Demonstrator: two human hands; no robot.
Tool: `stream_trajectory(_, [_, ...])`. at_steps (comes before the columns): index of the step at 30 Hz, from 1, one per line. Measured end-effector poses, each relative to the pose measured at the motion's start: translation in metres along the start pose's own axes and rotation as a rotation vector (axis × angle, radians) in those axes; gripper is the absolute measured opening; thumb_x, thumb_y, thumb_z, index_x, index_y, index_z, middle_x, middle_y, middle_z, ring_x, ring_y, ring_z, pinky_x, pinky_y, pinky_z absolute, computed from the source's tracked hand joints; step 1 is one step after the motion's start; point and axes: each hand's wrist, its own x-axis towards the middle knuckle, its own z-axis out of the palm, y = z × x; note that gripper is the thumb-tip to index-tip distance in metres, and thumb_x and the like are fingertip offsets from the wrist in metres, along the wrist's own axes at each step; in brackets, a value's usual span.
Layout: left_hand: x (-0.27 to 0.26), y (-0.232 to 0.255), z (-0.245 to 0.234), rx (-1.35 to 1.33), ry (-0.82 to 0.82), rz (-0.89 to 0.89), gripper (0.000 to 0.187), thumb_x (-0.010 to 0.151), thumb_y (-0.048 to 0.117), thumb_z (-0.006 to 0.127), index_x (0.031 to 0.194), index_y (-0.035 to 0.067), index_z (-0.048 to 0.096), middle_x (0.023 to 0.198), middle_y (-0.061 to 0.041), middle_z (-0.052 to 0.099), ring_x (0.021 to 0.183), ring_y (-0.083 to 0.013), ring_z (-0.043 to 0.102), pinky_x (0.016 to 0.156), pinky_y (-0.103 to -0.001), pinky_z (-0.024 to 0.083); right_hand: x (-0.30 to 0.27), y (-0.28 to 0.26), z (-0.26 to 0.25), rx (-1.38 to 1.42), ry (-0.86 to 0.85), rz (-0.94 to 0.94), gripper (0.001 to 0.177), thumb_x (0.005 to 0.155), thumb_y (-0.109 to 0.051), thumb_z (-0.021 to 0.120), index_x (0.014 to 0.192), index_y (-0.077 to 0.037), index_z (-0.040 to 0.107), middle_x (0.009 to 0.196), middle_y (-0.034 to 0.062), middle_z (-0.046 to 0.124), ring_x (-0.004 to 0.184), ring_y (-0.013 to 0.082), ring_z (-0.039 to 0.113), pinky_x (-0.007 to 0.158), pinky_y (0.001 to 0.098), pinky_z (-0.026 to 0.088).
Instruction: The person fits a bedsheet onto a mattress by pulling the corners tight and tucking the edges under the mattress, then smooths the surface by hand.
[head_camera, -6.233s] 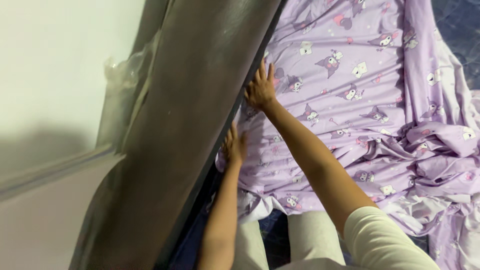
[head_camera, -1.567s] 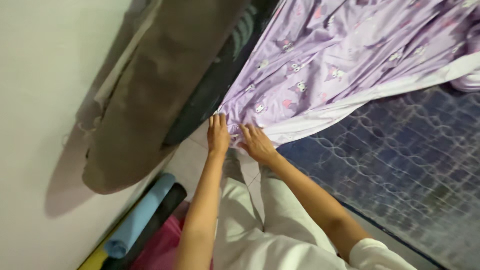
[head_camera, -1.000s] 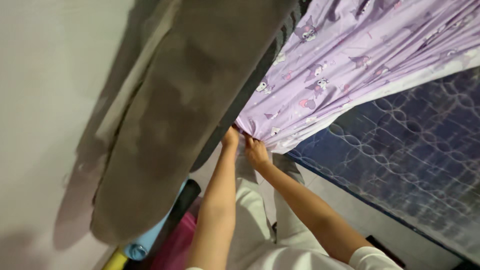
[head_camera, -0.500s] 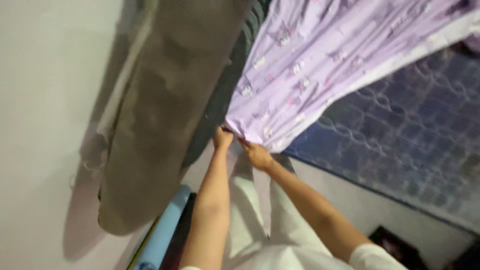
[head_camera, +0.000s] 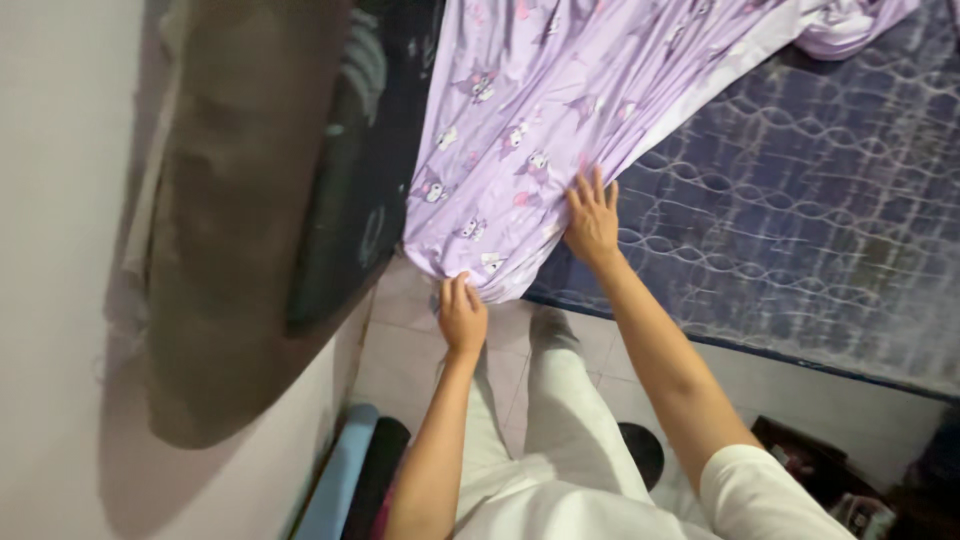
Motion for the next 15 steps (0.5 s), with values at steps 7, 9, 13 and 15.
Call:
stream_trajectory(7, [0.012, 0.066, 0.076, -0.076, -0.123, 0.264, 0.025, 0.097, 0.006, 0.058, 0.12, 0.0, 0.064, 0.121, -0.021, 0.064, 0.113, -0.0396, 0.061, 0.097, -0.045, 0.05, -0.139, 0.063, 0.031, 0.115, -0.377, 0.136, 0.045, 0.07, -0.019, 0.073, 0.114, -0.013, 0.068, 0.088, 0.0141, 0.07, 0.086, 0.0368, 0.064, 0.078, 0.0521, 0.048])
stream_trajectory(9, [0.004, 0.082, 0.115, -0.081, -0.284, 0.304, 0.027, 0.095, 0.005, 0.057, 0.121, 0.0, 0.064, 0.123, -0.021, 0.065, 0.117, -0.0397, 0.061, 0.1, -0.045, 0.05, -0.182, 0.061, 0.012, 0.415, -0.301, 0.155, 0.054, 0.068, -0.004, 0.067, 0.121, -0.01, 0.07, 0.097, 0.0175, 0.07, 0.089, 0.04, 0.065, 0.079, 0.0505, 0.052])
stream_trajectory(13, [-0.03, 0.116, 0.188, -0.162, -0.358, 0.323, 0.032, 0.093, 0.005, 0.058, 0.123, 0.001, 0.064, 0.124, -0.021, 0.064, 0.118, -0.0408, 0.06, 0.101, -0.046, 0.05, -0.207, 0.083, -0.023, 1.185, -0.254, 0.314, 0.038, 0.081, -0.006, 0.061, 0.118, -0.005, 0.07, 0.116, 0.0128, 0.071, 0.1, 0.0295, 0.073, 0.09, 0.04, 0.059])
stream_trajectory(15, [-0.05, 0.134, 0.213, -0.088, -0.504, 0.228, 0.035, 0.093, 0.009, 0.06, 0.127, 0.003, 0.063, 0.122, -0.021, 0.064, 0.114, -0.042, 0.06, 0.095, -0.048, 0.05, -0.191, 0.117, -0.026, 0.933, -0.11, 0.495, 0.032, 0.087, -0.01, 0.067, 0.118, -0.007, 0.072, 0.109, 0.0133, 0.07, 0.094, 0.0284, 0.071, 0.086, 0.0383, 0.057])
